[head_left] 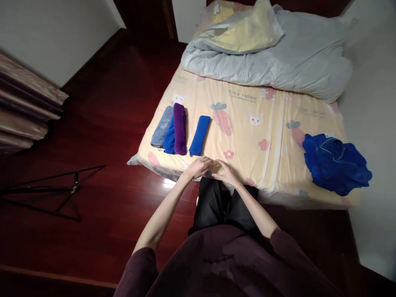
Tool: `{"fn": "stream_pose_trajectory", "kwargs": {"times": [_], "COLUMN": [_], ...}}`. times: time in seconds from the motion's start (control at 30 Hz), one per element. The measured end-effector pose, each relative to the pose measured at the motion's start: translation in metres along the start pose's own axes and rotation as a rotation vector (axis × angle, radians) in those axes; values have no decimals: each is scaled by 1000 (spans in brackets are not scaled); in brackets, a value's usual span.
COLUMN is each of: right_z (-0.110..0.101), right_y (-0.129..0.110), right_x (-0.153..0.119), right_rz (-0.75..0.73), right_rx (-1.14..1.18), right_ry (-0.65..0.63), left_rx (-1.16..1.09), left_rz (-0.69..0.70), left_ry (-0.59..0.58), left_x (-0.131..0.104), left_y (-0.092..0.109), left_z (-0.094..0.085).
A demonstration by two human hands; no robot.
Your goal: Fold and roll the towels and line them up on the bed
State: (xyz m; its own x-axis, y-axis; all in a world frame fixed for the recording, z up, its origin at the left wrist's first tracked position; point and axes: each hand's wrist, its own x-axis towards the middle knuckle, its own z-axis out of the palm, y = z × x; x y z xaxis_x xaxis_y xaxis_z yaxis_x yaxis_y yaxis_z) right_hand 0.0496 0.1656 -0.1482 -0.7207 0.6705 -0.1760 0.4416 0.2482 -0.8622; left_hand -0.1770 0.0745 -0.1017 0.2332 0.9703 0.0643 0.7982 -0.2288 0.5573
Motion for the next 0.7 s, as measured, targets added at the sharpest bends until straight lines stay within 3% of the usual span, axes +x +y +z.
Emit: {"fn": "stream_pose_trajectory", "kwargs": {"times": [0.07,0.13,0.23,0.3,0.47,0.6,0.7], "right_z": [-1,-5,-23,-46,-141,-235,-306], "right_y": [15,25,34,40,71,106,131], "right_x": [-26,-50,-82,-99,-140,-174,-193], "right_rz": [11,43,106,128,175,223,280], "right_rx": [51,112,213,257,193,34,-119], "right_ry": [-49,-86,-74,-5,361,730,921], "left_rx": [17,50,116,183,375,413,430], "left_rz": [-7,-18,-44,-96,-242,-234,-255], "left_ry": [-195,-271,-240,-174,-2,-21,-19], "left_x": [8,16,34,53,109,140,154], "left_y": [2,4,-1,-10,-38,-56,-68], "left_z": [17,30,38,37,26,18,14]}}
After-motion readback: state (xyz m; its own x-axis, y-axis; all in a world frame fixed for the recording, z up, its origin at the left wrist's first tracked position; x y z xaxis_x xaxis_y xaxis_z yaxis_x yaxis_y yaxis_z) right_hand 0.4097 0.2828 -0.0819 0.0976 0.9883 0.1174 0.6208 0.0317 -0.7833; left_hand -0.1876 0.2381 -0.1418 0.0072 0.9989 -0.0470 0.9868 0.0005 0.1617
